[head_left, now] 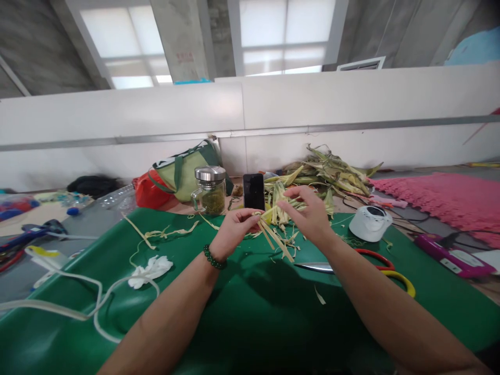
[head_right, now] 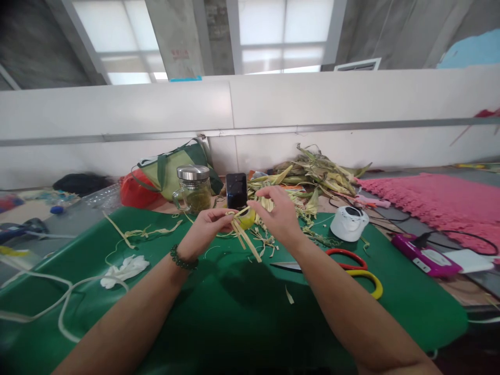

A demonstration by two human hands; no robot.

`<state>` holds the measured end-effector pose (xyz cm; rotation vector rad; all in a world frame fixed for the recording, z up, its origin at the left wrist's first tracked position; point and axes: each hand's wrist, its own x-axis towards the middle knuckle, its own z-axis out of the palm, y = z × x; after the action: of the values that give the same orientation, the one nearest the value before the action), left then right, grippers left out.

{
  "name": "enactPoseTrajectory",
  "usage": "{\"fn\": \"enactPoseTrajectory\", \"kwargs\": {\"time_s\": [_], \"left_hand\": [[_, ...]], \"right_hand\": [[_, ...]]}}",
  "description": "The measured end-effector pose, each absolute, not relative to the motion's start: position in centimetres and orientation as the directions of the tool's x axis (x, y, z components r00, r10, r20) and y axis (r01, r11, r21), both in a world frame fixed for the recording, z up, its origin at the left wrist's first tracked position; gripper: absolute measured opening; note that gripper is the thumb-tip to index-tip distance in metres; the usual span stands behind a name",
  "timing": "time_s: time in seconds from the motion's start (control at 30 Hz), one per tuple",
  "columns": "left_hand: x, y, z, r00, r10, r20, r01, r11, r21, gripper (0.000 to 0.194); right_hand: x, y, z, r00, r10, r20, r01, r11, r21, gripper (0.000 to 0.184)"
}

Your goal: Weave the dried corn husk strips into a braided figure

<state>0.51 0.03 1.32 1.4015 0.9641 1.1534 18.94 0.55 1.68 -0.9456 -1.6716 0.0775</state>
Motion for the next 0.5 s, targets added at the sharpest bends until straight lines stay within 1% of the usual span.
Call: {"fn": "enactPoseTrajectory", "kwargs": {"time_s": [0.03,0.07,0.13,0.23,0.3,0.37,0.43,0.5], "left_hand": [[0.46,0.15,1.28,0.193,0.971,0.138,-0.051,-0.131,0.99,0.027],[0.43,0.24,1.25,0.18,0.975,0.13,-0.072,-0.118,0.99,0.028],[0.41,0.34,1.21,0.174,0.978,0.116,-0.102,-0.099,0.99,0.029],[0.51,0.33,1.21,0.181,0.977,0.111,-0.133,-0.088,0.987,0.028],[0.59,0.31,1.21,0.177,0.978,0.11,-0.153,-0.083,0.985,0.029],[0.64,0.32,1.22,0.173,0.98,0.103,-0.166,-0.074,0.983,0.031],[0.66,0.31,1.26,0.178,0.98,0.09,-0.168,-0.06,0.984,0.032],[0.69,0.22,1.35,0.192,0.978,0.075,-0.159,-0.044,0.986,0.031]], "right_hand": [[19.04,0.42,1.81,-0.015,0.567,0.824,0.555,0.69,-0.465,0.021],[19.08,0.27,1.91,-0.049,0.546,0.837,0.561,0.708,-0.429,0.027],[18.96,-0.01,1.99,-0.162,0.559,0.813,0.555,0.733,-0.393,0.038],[18.51,-0.24,1.85,-0.281,0.612,0.739,0.587,0.719,-0.371,0.043],[18.3,-0.31,1.77,-0.294,0.623,0.725,0.602,0.71,-0.366,0.044],[18.24,-0.39,1.81,-0.272,0.611,0.744,0.606,0.709,-0.361,0.043],[18.25,-0.49,1.89,-0.248,0.602,0.759,0.608,0.707,-0.362,0.036],[18.23,-0.56,1.92,-0.262,0.604,0.753,0.584,0.72,-0.374,0.025]]}}
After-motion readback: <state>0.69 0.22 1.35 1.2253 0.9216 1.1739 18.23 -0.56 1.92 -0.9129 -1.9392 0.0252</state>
